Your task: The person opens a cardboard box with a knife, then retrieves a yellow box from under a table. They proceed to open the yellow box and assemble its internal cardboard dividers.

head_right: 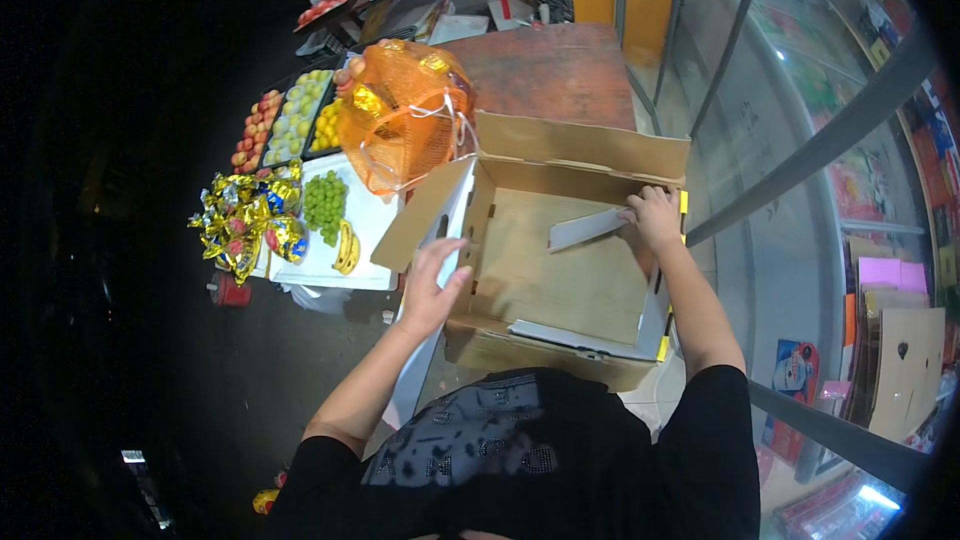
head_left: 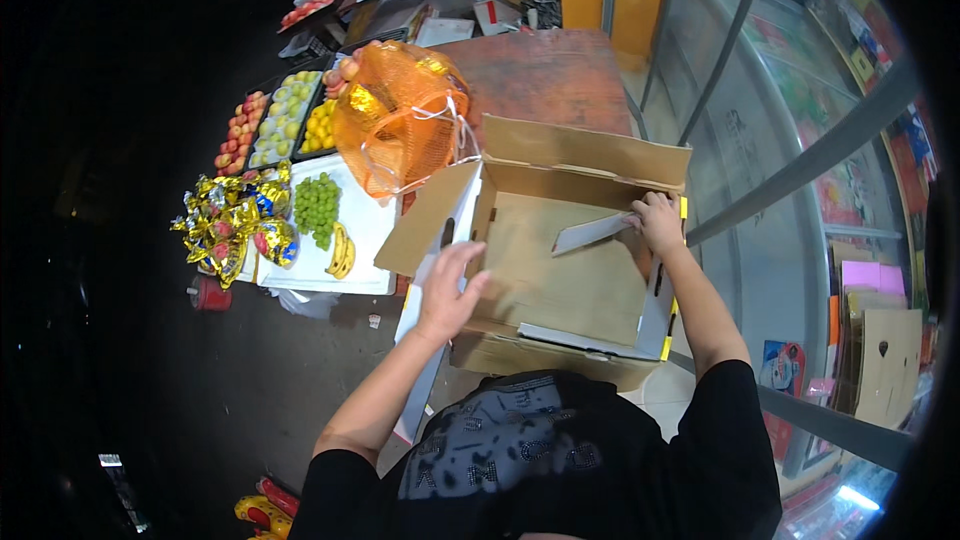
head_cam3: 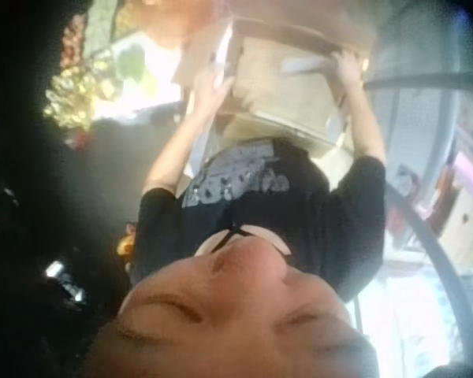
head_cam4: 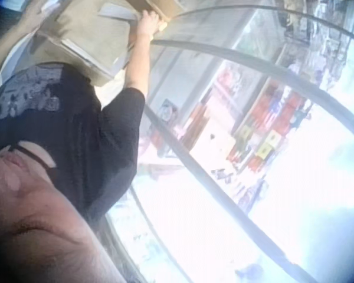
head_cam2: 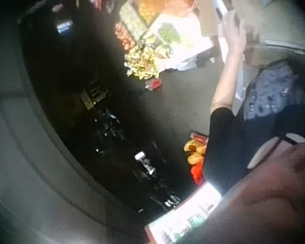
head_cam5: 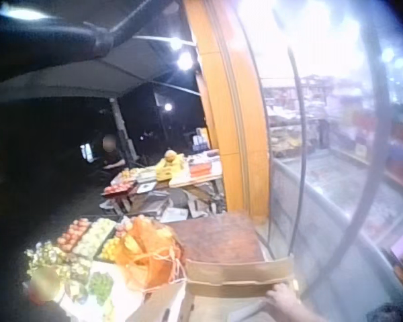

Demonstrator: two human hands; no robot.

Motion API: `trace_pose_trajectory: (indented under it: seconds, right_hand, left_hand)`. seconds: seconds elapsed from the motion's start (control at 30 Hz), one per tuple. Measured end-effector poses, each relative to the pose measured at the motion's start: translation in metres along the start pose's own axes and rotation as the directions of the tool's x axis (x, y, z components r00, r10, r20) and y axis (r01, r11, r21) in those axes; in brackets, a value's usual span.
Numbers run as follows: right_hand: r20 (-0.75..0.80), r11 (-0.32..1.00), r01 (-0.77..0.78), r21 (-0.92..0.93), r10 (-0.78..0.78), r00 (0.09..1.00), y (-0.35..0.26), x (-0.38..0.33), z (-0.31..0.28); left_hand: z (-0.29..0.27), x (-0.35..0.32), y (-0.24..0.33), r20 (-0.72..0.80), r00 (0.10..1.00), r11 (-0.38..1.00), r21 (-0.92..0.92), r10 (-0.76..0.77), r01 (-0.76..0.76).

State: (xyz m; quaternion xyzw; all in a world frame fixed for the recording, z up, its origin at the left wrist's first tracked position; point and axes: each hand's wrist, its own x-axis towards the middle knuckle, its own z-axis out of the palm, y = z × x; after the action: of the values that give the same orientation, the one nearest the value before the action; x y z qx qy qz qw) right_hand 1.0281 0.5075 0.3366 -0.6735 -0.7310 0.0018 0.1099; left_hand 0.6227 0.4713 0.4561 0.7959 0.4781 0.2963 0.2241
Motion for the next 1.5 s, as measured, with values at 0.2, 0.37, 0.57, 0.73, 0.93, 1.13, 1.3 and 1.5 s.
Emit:
trace_pose_trajectory:
  seconds: [0.2, 0.37, 0.57, 0.73, 0.93, 1.13, 1.3, 1.5]
  right_hand:
    - [-0.265, 0.995, 0.089, 0.037, -0.076, 0.961, 0.007, 0.009, 0.04]
    - [-0.129, 0.977, 0.021, 0.213, 0.007, 0.992, 0.014, 0.009, 0.007]
    - [0.001, 0.984, 0.117, 0.137, -0.118, 0.993, 0.037, 0.012, -0.006]
    - [-0.1, 0.988, 0.083, 0.13, -0.07, 0.993, 0.046, 0.012, 0.009]
    - [-0.118, 0.996, 0.034, 0.083, -0.024, 0.993, 0.039, 0.015, 0.022]
    - [-0.088, 0.999, -0.017, 0.031, 0.019, 0.996, 0.026, 0.014, 0.014]
    - [-0.156, 0.997, -0.074, 0.034, 0.079, 0.985, 0.023, 0.017, 0.026]
    - [-0.132, 0.994, -0.082, 0.077, 0.091, 0.987, 0.025, 0.016, 0.031]
  left_hand:
    - [0.147, -0.048, -0.054, 0.61, 0.755, 0.673, -0.454, -0.243, 0.583]
    - [0.146, -0.045, -0.04, 0.86, 0.505, 0.925, -0.132, -0.072, 0.356]
    - [0.167, -0.037, -0.058, 0.914, 0.4, 0.901, -0.112, -0.072, 0.419]
    - [0.172, -0.013, -0.045, 0.923, 0.218, 0.924, 0.247, -0.316, 0.291]
    - [0.195, -0.016, -0.068, 0.822, 0.31, 0.848, 0.341, -0.478, 0.406]
    - [0.218, -0.03, -0.1, 0.713, 0.247, 0.125, -0.22, -0.657, 0.967]
    - [0.231, -0.045, -0.13, 0.809, 0.14, -0.145, -0.268, -0.57, 0.953]
    - [0.196, -0.048, -0.103, 0.76, 0.237, 0.038, -0.27, -0.605, 0.962]
